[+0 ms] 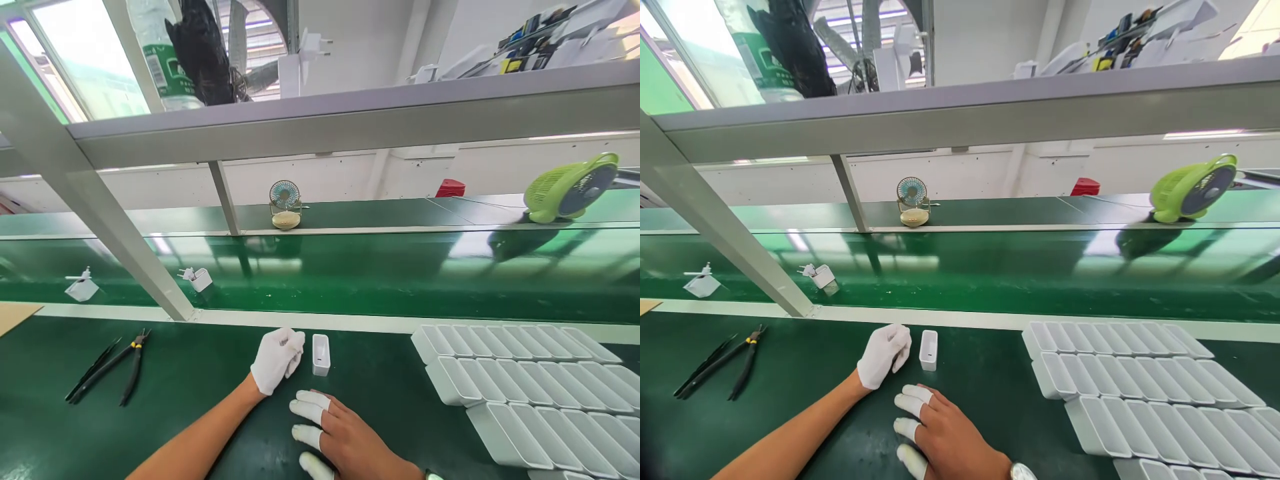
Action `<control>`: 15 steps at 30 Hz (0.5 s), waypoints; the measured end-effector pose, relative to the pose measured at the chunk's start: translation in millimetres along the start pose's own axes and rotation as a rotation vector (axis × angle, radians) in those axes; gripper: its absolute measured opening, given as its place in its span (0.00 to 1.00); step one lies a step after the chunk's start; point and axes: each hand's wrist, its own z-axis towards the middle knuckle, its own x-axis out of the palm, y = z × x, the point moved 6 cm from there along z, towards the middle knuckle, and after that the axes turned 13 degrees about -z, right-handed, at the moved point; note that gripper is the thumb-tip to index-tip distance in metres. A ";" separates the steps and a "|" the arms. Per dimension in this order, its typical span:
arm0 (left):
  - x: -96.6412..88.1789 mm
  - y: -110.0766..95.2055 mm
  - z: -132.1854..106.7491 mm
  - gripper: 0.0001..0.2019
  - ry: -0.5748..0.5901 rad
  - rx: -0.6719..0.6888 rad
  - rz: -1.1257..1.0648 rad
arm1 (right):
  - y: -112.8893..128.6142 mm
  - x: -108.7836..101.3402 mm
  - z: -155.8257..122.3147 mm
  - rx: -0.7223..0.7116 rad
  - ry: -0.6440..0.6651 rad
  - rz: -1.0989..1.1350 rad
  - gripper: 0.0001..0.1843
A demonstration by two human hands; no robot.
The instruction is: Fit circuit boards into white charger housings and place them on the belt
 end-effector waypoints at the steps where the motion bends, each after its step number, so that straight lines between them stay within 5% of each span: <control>1: 1.5 2.1 2.0 0.26 0.099 -0.041 -0.093 | -1.1 0.4 0.2 -0.001 0.006 -0.007 0.14; 5: 9.7 6.0 -3.0 0.29 0.515 -0.214 -0.319 | -3.4 9.5 0.0 -0.016 0.035 -0.016 0.14; 9: 19.6 19.9 -28.9 0.26 0.903 -0.494 -0.173 | -8.7 31.6 -3.7 0.008 -0.029 -0.071 0.11; 11: 22.7 26.6 -38.6 0.26 1.007 -0.575 -0.094 | -12.0 43.1 -7.0 0.021 -0.078 -0.130 0.10; 15: 26.2 35.3 -43.1 0.25 1.039 -0.614 -0.039 | -16.7 57.3 -13.3 0.038 -0.142 -0.173 0.13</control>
